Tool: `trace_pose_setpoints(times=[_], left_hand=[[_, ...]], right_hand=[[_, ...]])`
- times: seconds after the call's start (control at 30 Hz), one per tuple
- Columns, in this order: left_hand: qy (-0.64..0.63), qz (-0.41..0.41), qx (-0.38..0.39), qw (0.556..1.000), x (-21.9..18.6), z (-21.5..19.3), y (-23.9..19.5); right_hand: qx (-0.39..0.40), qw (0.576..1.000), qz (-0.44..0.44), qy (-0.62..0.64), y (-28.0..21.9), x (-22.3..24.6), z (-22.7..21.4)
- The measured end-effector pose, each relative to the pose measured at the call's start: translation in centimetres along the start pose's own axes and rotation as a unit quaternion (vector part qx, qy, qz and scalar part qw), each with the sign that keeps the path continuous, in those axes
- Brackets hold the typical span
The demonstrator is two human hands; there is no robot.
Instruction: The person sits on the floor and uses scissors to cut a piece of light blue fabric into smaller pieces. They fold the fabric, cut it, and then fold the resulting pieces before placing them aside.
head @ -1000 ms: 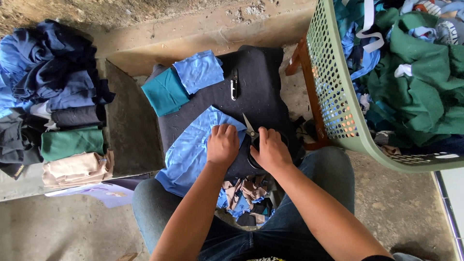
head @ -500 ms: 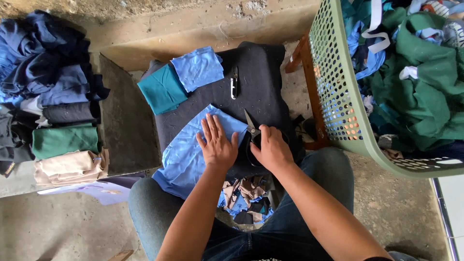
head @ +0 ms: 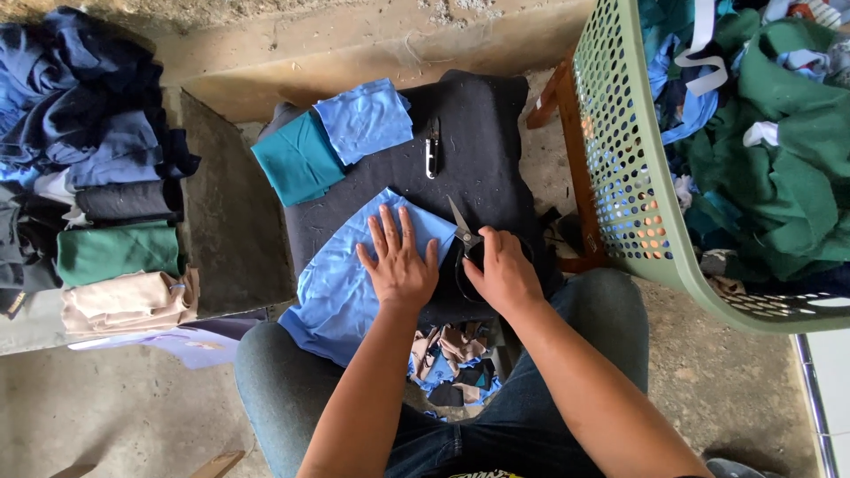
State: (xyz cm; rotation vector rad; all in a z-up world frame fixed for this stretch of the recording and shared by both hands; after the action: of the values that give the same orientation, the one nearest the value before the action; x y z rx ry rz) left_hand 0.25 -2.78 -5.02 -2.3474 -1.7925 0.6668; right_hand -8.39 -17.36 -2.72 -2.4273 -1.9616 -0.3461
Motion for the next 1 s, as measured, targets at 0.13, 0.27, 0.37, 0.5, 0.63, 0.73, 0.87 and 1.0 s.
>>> trace_pose_setpoints(times=[0.13,0.27,0.37,0.5,0.63,0.73,0.87,1.0], left_hand=[[-0.001,0.005,-0.012,1.000,0.1,0.1,0.1],[0.000,0.010,-0.009,1.000,0.0,0.2,0.1],[0.001,0.014,-0.013,1.000,0.0,0.2,0.1],[0.002,0.015,-0.025,1.000,0.1,0.2,0.1],[0.007,0.017,-0.031,0.999,0.1,0.2,0.1],[0.008,0.021,-0.034,0.999,0.0,0.2,0.1],[0.007,0.023,-0.024,0.999,0.1,0.2,0.1],[-0.030,0.030,-0.026,0.999,0.5,0.8,0.5]], right_hand=[[-0.007,1.000,-0.012,0.011,-0.3,-0.6,0.8],[0.000,1.000,-0.018,0.022,-0.6,-1.1,1.0],[0.002,0.999,-0.024,0.022,-0.6,-1.4,0.8],[0.002,0.999,-0.021,0.025,-0.7,-1.9,1.3],[-0.013,1.000,-0.018,0.020,-0.8,-2.3,1.3],[-0.023,0.999,-0.021,0.036,-0.9,-2.7,1.6],[-0.051,0.997,-0.026,0.050,-1.0,-3.1,1.7],[-0.061,0.995,-0.033,0.076,-1.0,-3.3,1.2]])
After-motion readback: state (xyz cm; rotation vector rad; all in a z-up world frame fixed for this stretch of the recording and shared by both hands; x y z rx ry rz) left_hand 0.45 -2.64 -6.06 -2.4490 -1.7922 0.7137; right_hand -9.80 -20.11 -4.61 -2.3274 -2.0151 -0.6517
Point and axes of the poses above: each hand's wrist, its own y-axis towards the middle knuckle, its own z-axis out of the palm, x = y × z, the point moved 8 cm from there along y, towards the middle knuckle, and after that the axes turned 4 degrees about -y, right-handed, at the moved point
